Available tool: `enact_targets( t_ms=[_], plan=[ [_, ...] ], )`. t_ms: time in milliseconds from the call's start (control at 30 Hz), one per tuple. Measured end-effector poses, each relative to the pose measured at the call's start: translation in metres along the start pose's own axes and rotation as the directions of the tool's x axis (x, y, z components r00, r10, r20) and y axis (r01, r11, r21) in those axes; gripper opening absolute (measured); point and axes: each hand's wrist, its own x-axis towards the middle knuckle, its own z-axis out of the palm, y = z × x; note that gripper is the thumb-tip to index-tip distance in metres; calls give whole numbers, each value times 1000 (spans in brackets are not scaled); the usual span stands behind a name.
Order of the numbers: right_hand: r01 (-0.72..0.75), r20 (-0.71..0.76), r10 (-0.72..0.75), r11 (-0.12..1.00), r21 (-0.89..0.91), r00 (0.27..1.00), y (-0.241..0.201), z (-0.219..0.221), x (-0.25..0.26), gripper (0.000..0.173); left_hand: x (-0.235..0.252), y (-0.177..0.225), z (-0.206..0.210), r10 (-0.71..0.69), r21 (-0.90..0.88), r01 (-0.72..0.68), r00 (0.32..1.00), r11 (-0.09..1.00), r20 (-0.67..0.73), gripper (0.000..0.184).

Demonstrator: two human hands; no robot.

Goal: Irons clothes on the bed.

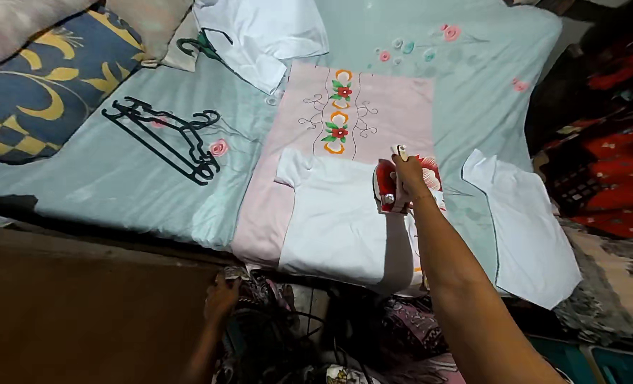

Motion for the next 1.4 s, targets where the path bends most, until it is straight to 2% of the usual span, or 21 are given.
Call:
enact_targets(
  t_ms=[133,233,267,300,367,400,500,567,633,667,733,800,867,900,967,1067,1133,1233,1300,1400],
  plan=[
    [-19,73,19,1000,8,997,7,-4,-9,52,-5,-1,1,118,40,-117,993,992,-23,50],
    [-19,142,14,999,32,990,28,-12,-48,50,-12,-10,3,164,21,-164,986,986,-23,48],
    [-25,164,19,999,36,986,34,-15,-60,48,-16,-14,3,165,-9,-165,986,986,2,54],
    [-35,179,29,999,34,983,37,-18,-73,46,-22,-20,3,162,-57,-160,987,985,23,67],
    [-49,211,51,999,-12,976,41,-24,-97,44,-42,-32,2,131,-213,-115,990,970,59,102],
    [-45,227,51,998,-33,973,42,-25,-107,43,-52,-40,0,116,-267,-88,989,960,89,107],
    [-10,328,37,996,-84,944,49,-35,-133,41,-78,-57,-13,28,-222,34,963,975,269,88],
    [31,436,24,992,-119,900,53,-50,-147,39,-78,-70,-22,-35,-147,104,912,984,408,78],
    [116,529,-11,979,-165,849,60,-73,-151,36,-71,-73,-38,-66,1,78,842,997,536,65],
    [160,551,-28,968,-193,834,63,-87,-151,35,-68,-68,-48,-73,120,2,808,993,585,54],
    [196,533,-42,952,-235,845,67,-117,-153,33,-75,-35,-71,-15,302,-239,761,923,648,37],
    [165,427,-42,953,-255,903,74,-145,-154,33,-100,22,-90,264,279,-530,730,801,631,27],
    [96,258,-38,971,-218,965,83,-169,-153,33,-128,92,-92,587,203,-760,617,618,524,31],
    [61,168,-31,981,-182,985,87,-179,-152,34,-141,126,-84,686,182,-832,539,524,488,32],
    [23,21,-21,992,-126,1000,95,-193,-151,36,-161,188,-55,798,133,-932,359,338,485,31],
    [0,-79,-6,997,-73,997,103,-206,-151,38,-182,270,7,800,130,-991,110,40,589,29],
    [-10,-84,6,999,-51,996,108,-209,-152,38,-186,316,49,798,152,-984,16,-95,603,31],
    [-25,-50,22,999,-45,998,114,-211,-152,38,-185,375,100,845,240,-963,24,-125,535,27],
    [-33,-23,32,997,-66,999,116,-210,-152,36,-183,403,125,834,317,-945,108,-83,541,29],
    [-28,23,31,994,-102,999,116,-209,-154,33,-184,424,146,772,437,-898,238,-57,589,33]
  ],
)
